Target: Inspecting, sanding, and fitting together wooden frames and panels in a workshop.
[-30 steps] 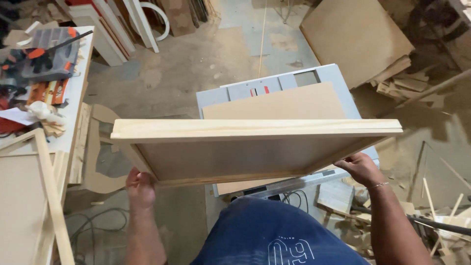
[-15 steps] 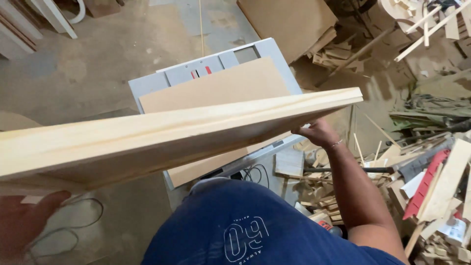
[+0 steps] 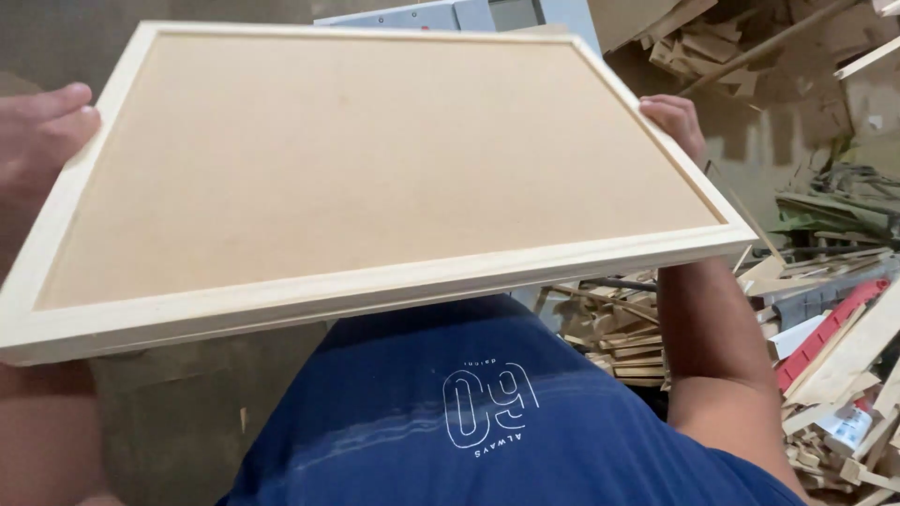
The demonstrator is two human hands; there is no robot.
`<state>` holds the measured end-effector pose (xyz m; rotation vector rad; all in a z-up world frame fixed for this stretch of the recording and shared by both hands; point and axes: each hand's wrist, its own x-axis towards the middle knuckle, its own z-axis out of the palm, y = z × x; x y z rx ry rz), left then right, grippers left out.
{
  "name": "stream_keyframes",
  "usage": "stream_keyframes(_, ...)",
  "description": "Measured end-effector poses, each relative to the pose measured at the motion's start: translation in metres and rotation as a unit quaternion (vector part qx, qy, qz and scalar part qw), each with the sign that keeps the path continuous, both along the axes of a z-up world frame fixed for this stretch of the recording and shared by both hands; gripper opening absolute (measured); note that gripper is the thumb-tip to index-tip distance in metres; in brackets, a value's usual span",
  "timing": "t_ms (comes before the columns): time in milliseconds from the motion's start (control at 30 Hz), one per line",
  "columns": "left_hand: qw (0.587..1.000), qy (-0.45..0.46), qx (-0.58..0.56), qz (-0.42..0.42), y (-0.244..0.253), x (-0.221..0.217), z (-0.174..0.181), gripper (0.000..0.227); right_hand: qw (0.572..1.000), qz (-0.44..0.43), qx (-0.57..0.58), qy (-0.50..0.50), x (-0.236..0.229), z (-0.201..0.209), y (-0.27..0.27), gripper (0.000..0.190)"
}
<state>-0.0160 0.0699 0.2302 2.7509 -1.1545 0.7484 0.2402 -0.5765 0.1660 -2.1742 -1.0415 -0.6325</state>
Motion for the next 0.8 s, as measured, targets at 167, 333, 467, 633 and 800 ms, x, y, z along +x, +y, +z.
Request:
stream_keyframes(167, 0.870, 0.162, -0.429, 0.179, -0.072, 0.004, 0.020, 0.050, 0.998, -0.039, -0.015, -0.037, 0.000, 0.015, 0.003, 0.030)
stream_keyframes(333, 0.748, 0.106, -0.617, 0.221, -0.018, -0.002, -0.077, 0.031, 0.995, -0.047, -0.024, -0.091, 0.008, 0.011, 0.003, 0.035)
stream_keyframes(467, 0.938, -0.251, -0.135, 0.197, -0.025, 0.004, -0.056, 0.009, 0.989, -0.057, -0.001, -0.138, 0.004, 0.016, 0.015, 0.035)
stream_keyframes(633, 0.914, -0.326, -0.052, 0.238, -0.044, 0.005, -0.033, 0.002, 0.989, -0.045, -0.058, -0.131, 0.053, -0.040, -0.034, 0.058)
stream_keyframes(800, 0.911, -0.313, -0.093, 0.251, -0.066, 0.005, -0.030, 0.021, 0.985, 0.099, 0.016, -0.137, 0.042, -0.027, -0.018, 0.064)
